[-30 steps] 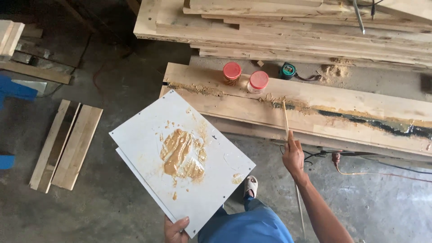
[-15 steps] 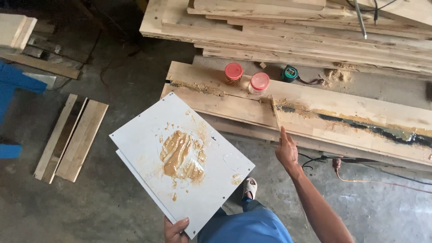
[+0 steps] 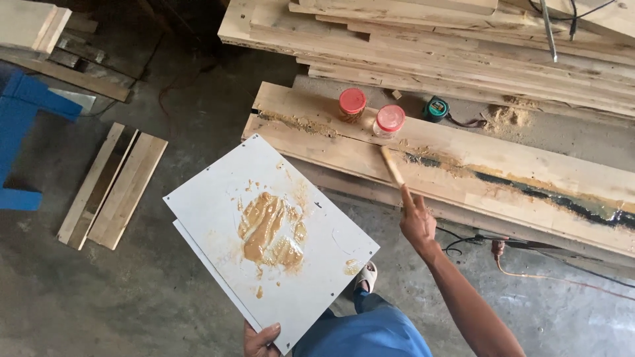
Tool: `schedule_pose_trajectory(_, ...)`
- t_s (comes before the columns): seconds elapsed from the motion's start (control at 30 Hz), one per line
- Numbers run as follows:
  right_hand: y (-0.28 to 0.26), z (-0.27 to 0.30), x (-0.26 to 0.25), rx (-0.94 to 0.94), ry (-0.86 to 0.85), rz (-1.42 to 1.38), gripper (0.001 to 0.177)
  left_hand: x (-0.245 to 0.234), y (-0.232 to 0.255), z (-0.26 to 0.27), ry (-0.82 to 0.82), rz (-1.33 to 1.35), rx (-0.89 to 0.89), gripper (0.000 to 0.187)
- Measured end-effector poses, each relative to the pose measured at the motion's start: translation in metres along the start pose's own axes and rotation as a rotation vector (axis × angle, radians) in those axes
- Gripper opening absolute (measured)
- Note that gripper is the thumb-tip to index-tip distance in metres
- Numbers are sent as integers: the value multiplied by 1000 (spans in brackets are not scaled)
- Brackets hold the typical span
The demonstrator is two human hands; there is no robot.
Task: The person holds a white board with glue in their left hand and uses a wooden stick in their right hand to spread the glue along a long wooden plank on a workbench. The person repeatedly dips the stick into the glue on the board and applies it to the wood.
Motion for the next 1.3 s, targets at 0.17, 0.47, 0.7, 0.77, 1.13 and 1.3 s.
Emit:
schedule_pose_trajectory(0.17,0,7,0,-40,-1,-75,55,7,0,10,12,51,-10,99)
schedule_pose_trajectory(0.47,3,-18,-22,64,-52,-29,62,14,-1,17,-30,46,-21,99)
schedule_pose_trajectory(0.7,-3,-22,-7,23,-124,-49,61,-2,-12,6,16,29,-55,97)
schedule_pose_trajectory(0.77,-12,-17,-10,-46,-165,-18,59,8,-10,17,19,44,-58,97)
schedule_pose_trajectory(1.13,-7,-21,-20,-12,-94,21,54,1,-16,7,14,64,-20,97)
schedule_pose_trajectory(1.3,-14,-17,-19,-265,71,-47,47,21,-9,26,11,71,-52,95)
Point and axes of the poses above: each hand's wrist, its own z-axis away from the middle knuckle, its own x-axis out of the palm, y = z × x, the point moved 5 cm from there along -z, towards the middle knuckle, and after that the axes turned 9 degrees about -x, right-handed, at the moved point
